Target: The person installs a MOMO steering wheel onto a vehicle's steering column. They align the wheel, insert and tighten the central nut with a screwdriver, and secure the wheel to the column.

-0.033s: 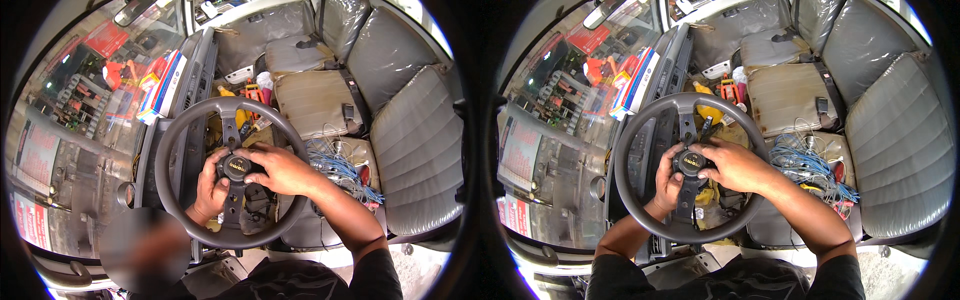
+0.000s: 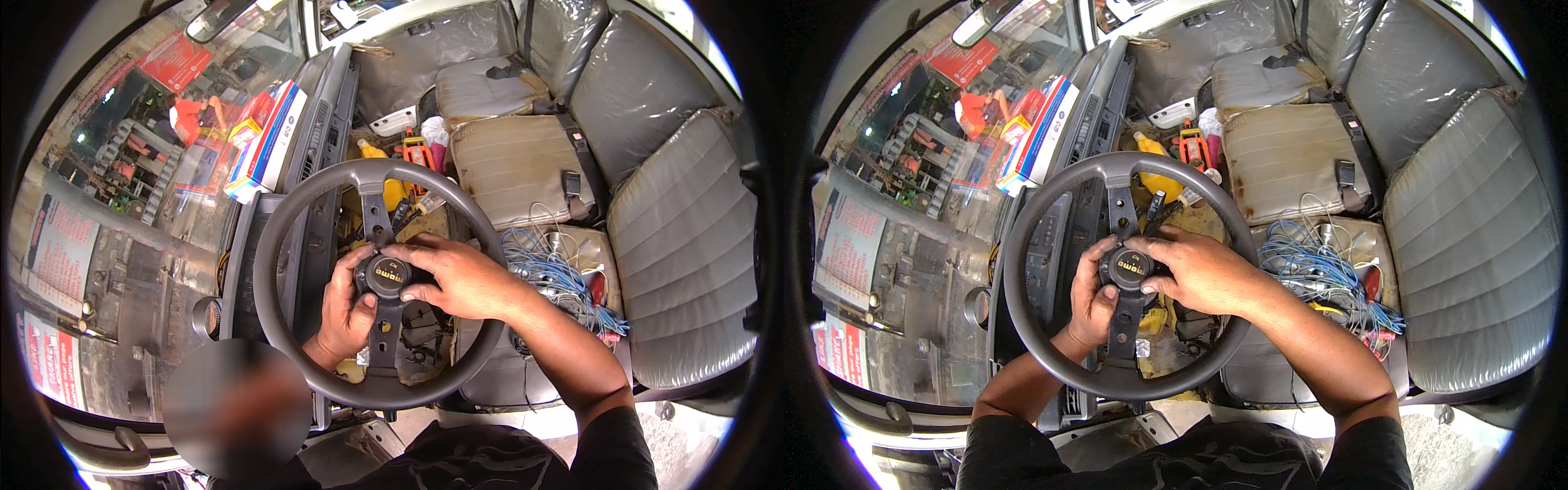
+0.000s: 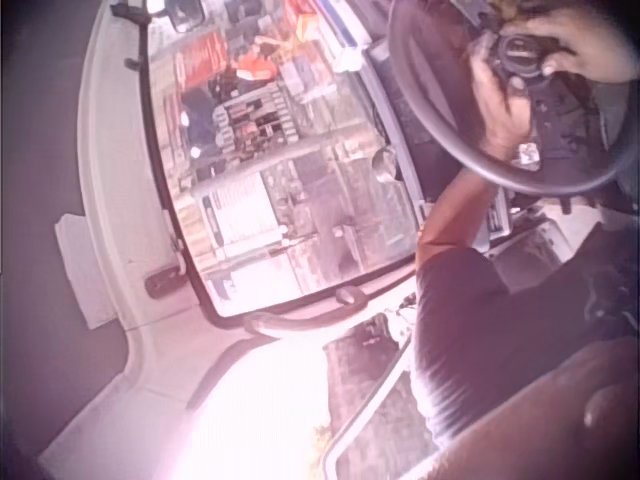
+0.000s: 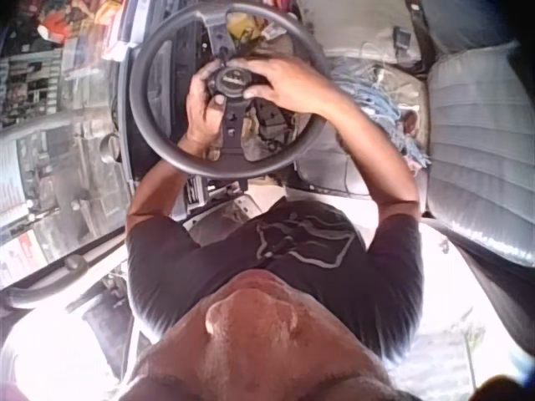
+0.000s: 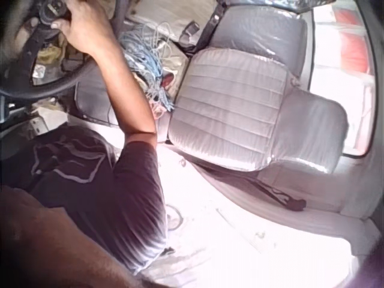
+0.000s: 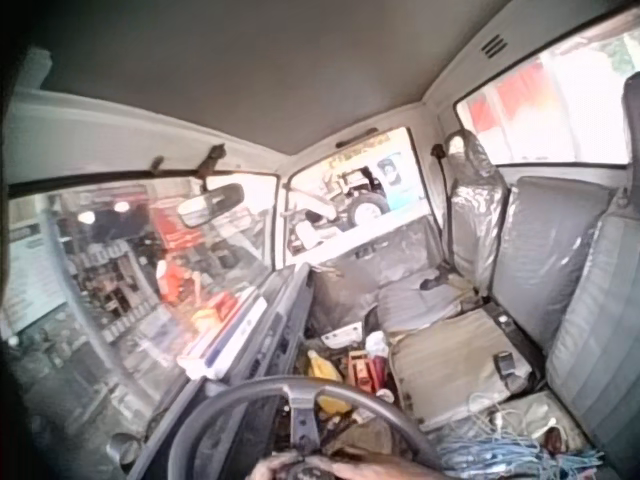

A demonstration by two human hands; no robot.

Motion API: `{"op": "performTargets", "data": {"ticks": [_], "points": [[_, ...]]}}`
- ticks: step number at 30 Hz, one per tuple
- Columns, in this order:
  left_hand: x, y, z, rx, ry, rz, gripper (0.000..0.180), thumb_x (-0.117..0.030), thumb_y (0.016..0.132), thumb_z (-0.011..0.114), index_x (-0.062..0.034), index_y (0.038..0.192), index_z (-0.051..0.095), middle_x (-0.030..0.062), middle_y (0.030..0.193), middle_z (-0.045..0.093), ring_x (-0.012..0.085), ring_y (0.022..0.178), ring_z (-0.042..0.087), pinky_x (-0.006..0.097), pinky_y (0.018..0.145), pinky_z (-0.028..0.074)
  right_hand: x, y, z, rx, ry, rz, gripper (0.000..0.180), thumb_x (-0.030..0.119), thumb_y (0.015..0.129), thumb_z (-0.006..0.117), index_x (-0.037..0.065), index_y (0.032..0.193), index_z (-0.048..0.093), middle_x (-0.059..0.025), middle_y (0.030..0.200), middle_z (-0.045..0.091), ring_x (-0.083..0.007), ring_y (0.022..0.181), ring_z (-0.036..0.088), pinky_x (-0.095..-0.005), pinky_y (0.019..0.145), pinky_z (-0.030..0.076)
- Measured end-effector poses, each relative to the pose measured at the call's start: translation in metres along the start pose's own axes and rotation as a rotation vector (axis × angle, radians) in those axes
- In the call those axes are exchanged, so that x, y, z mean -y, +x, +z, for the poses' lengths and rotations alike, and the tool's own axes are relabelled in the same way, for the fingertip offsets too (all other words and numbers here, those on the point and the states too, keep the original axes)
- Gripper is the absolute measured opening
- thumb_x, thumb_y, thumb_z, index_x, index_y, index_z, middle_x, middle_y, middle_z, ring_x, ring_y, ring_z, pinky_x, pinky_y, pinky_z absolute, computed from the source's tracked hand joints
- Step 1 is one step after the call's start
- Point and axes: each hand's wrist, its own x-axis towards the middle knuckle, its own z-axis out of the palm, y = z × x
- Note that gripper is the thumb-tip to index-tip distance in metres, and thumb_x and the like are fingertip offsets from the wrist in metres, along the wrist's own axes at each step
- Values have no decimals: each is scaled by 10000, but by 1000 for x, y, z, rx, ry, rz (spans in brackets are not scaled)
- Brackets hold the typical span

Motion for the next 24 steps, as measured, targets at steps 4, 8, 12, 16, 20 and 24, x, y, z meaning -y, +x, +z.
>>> {"op": "performTargets", "data": {"ticks": [4, 8, 12, 16, 20, 24], "points": [[-4, 3, 1, -24, 3, 13, 681, -258, 975, 627, 102, 1532, 470, 241, 1373, 672, 299, 1312, 658, 408, 1163, 475, -3, 3, -6, 8, 14, -29, 719, 296, 938, 856, 155, 1585, 576, -202, 1336, 673, -433, 1226, 696, -520, 1051, 567], [-3, 6, -5, 10, -6, 4, 678, -266, 995, 617, 124, 1537, 498, 249, 1372, 706, 299, 1262, 707, 405, 1116, 519, 5, -1, -1, -28, 48, 37, 693, 274, 934, 863, 131, 1555, 591, -202, 1329, 675, -433, 1217, 703, -514, 1040, 580], [1, 7, -4, -29, -9, 43, 675, -302, 1023, 621, 126, 1532, 504, 238, 1373, 708, 282, 1260, 703, 395, 1109, 522, 9, 0, 2, -46, 77, 74, 660, 252, 925, 872, 106, 1512, 610, -210, 1324, 676, -442, 1197, 713, -509, 1021, 596], [0, 7, -6, 3, -113, -39, 696, -322, 1009, 657, 108, 1532, 497, 217, 1376, 701, 265, 1268, 687, 383, 1122, 507, 12, 1, 1, -47, 84, 87, 649, 240, 920, 875, 91, 1498, 618, -207, 1312, 682, -439, 1190, 717, -502, 1020, 599], [-6, 15, -15, 103, -194, -148, 795, -310, 943, 693, 98, 1581, 450, 226, 1458, 648, 290, 1379, 621, 407, 1213, 431, 18, -2, 6, -75, 103, 140, 630, 246, 927, 869, 76, 1483, 626, -205, 1301, 687, -431, 1180, 721, -501, 1009, 600], [-8, 23, -24, 209, -91, -136, 935, -296, 876, 696, 109, 1654, 370, 261, 1599, 559, 356, 1521, 523, 438, 1301, 328, 18, -4, 8, -115, 51, 121, 622, 248, 927, 868, 75, 1476, 633, -197, 1296, 686, -424, 1148, 725, -503, 980, 600]]}}
